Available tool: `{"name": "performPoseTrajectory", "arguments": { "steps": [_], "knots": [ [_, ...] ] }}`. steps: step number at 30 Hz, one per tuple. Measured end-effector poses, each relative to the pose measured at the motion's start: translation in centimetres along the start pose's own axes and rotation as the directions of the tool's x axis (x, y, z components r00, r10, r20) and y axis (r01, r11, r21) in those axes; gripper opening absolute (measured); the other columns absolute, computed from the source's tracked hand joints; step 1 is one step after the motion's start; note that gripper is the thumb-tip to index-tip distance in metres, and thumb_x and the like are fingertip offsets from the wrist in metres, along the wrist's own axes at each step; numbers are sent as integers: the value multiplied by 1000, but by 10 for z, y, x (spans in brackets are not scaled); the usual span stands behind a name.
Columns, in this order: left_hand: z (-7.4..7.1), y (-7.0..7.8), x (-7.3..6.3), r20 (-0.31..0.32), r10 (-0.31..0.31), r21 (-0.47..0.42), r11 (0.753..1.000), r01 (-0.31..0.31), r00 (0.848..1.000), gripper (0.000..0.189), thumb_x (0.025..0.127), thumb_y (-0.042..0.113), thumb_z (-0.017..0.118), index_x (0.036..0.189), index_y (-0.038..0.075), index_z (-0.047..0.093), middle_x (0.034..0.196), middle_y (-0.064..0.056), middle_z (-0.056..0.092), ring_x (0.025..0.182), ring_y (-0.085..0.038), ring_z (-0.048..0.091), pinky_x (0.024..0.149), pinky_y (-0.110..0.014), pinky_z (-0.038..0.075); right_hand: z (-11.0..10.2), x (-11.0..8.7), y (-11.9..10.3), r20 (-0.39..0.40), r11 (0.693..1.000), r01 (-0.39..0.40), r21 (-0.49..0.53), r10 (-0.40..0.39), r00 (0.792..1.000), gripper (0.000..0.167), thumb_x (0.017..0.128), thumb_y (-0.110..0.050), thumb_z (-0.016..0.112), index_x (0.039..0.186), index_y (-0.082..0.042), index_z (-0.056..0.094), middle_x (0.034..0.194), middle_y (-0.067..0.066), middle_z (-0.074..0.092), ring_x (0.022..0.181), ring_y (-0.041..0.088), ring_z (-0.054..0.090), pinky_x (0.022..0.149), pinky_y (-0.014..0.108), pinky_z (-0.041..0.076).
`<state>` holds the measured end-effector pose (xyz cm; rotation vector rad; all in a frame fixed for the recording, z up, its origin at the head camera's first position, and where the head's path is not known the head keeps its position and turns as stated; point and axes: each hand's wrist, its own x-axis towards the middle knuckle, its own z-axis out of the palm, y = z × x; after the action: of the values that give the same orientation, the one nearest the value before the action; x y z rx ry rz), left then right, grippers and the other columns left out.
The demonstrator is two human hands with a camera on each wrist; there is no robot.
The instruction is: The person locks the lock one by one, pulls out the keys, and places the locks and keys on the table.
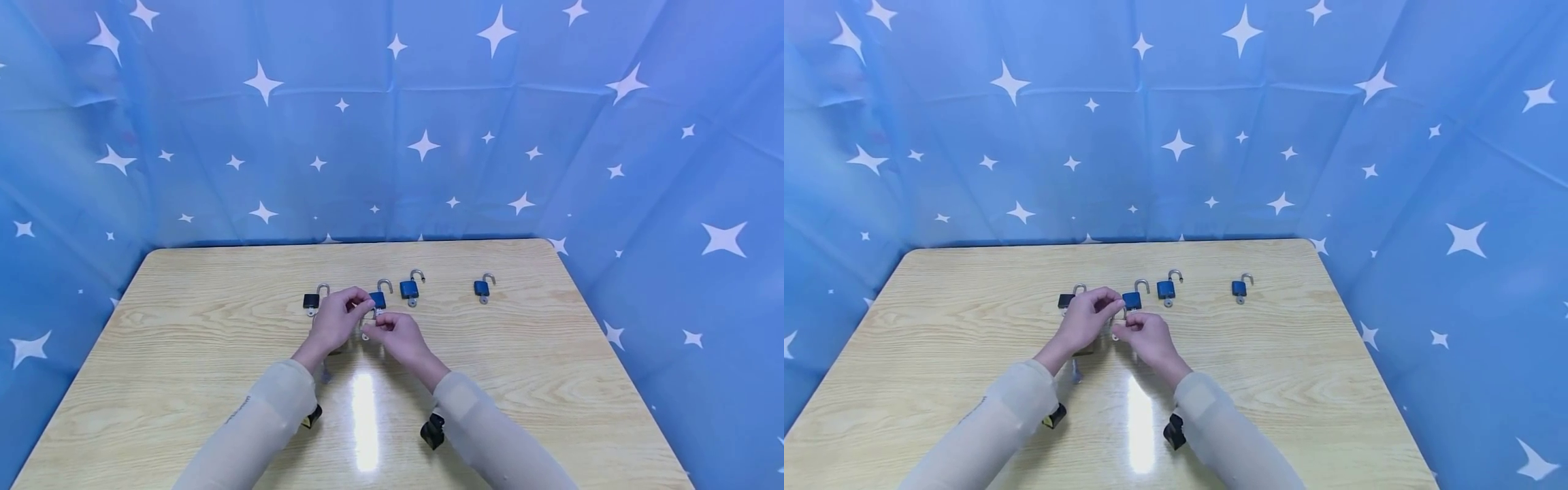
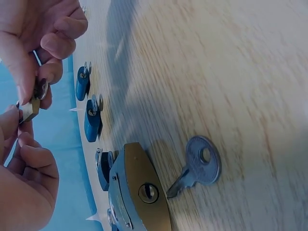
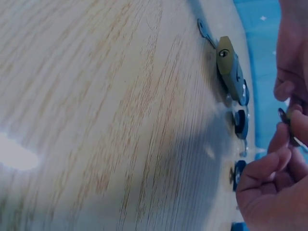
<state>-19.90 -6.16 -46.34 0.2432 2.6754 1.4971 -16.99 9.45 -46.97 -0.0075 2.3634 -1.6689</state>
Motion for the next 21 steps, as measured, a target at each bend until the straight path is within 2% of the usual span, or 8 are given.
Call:
{"name": "performPoseTrajectory", "arguments": {
  "steps": [5, 11, 17, 21],
  "knots": [
    [0, -1, 0, 7, 18, 0, 1000, -18, 1000, 16, 97, 32, 61, 100, 21, 72, 87, 5, 67, 72, -14, 56, 64, -30, 45, 0, 1, 2, -10, 1000, 1, -9, -1, 1000, 20, 89, -22, 71, 77, -6, 64, 68, -5, 50, 64, 11, 43, 55, 22, 35],
    [-4, -1, -1, 21, 52, 9, 999, -52, 998, 13, 96, 29, 62, 96, 21, 72, 87, 4, 69, 69, -14, 56, 62, -29, 45, 1, 1, 2, -47, 999, -31, -25, 29, 998, 20, 88, -22, 72, 76, -7, 65, 76, -5, 57, 71, 12, 48, 60, 24, 38],
    [-7, 2, -1, 51, 75, 50, 996, -77, 996, 12, 95, 26, 63, 94, 19, 73, 84, 4, 69, 65, -13, 53, 58, -27, 43, 4, 0, 2, -70, 998, -49, -41, 46, 996, 21, 87, -21, 72, 73, -7, 66, 73, -4, 57, 69, 13, 47, 60, 25, 38],
    [-10, 4, -2, 68, 88, 80, 992, -94, 994, 12, 95, 26, 64, 92, 19, 72, 80, 6, 67, 63, -13, 51, 57, -26, 41, 5, -2, 1, -75, 997, -69, -35, 66, 995, 18, 87, -20, 72, 76, -6, 68, 78, -4, 60, 69, 12, 49, 61, 26, 40]
  ]
}}
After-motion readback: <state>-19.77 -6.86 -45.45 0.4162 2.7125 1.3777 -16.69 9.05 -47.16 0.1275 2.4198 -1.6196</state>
